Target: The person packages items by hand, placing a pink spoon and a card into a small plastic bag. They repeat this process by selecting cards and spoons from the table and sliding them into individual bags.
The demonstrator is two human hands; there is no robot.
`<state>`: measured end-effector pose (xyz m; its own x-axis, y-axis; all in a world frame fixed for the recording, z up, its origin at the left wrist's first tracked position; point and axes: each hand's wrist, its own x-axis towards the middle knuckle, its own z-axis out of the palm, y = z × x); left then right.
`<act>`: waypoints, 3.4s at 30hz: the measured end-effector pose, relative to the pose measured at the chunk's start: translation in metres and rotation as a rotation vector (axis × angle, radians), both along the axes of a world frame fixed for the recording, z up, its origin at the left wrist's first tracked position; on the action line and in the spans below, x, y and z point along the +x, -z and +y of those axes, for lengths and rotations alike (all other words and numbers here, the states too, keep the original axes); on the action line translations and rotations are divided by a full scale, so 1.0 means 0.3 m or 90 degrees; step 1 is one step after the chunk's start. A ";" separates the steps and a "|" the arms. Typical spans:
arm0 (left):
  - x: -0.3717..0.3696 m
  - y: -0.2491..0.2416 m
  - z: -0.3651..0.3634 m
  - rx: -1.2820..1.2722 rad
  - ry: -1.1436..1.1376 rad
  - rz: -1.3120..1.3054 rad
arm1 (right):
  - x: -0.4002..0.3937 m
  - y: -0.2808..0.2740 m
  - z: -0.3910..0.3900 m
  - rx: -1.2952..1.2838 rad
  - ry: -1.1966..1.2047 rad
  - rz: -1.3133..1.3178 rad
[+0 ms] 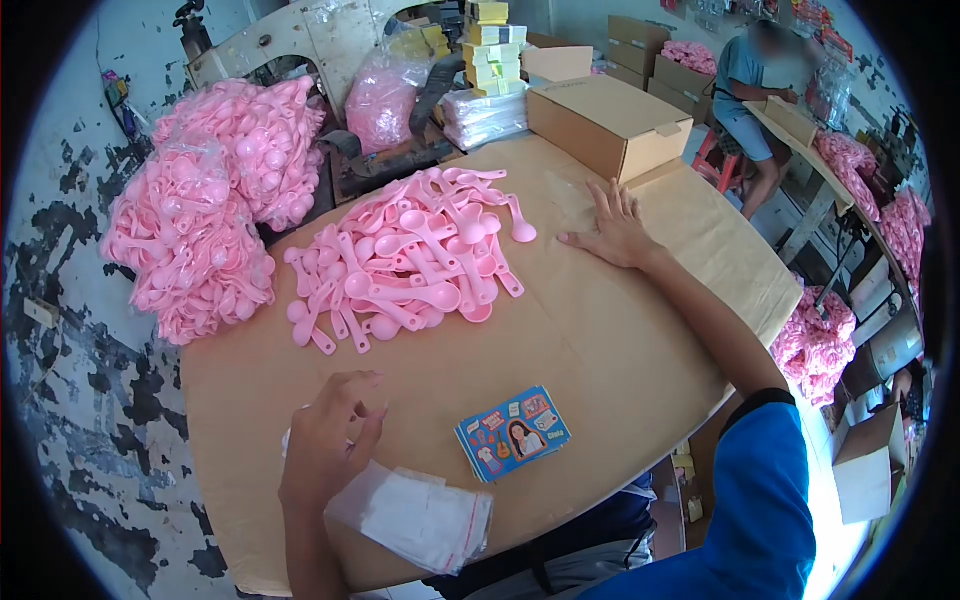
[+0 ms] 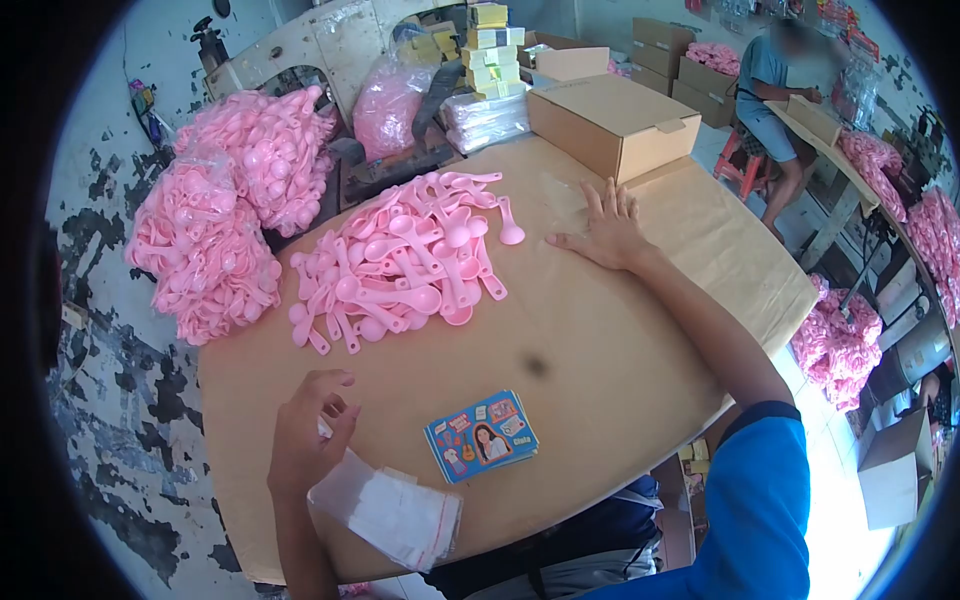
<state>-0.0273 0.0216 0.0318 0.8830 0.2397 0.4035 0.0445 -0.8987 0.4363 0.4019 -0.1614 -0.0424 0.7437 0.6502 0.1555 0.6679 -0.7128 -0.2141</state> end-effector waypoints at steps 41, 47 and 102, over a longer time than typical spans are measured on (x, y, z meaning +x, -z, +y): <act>0.015 0.077 0.059 0.031 -0.039 0.079 | 0.313 0.014 0.219 0.319 -0.220 0.075; 0.006 0.071 0.076 0.031 -0.063 0.080 | 0.334 0.025 0.217 0.110 -0.316 -0.068; -0.076 0.010 0.138 -0.016 -0.109 -0.054 | -0.987 -0.238 0.126 0.049 -0.754 0.129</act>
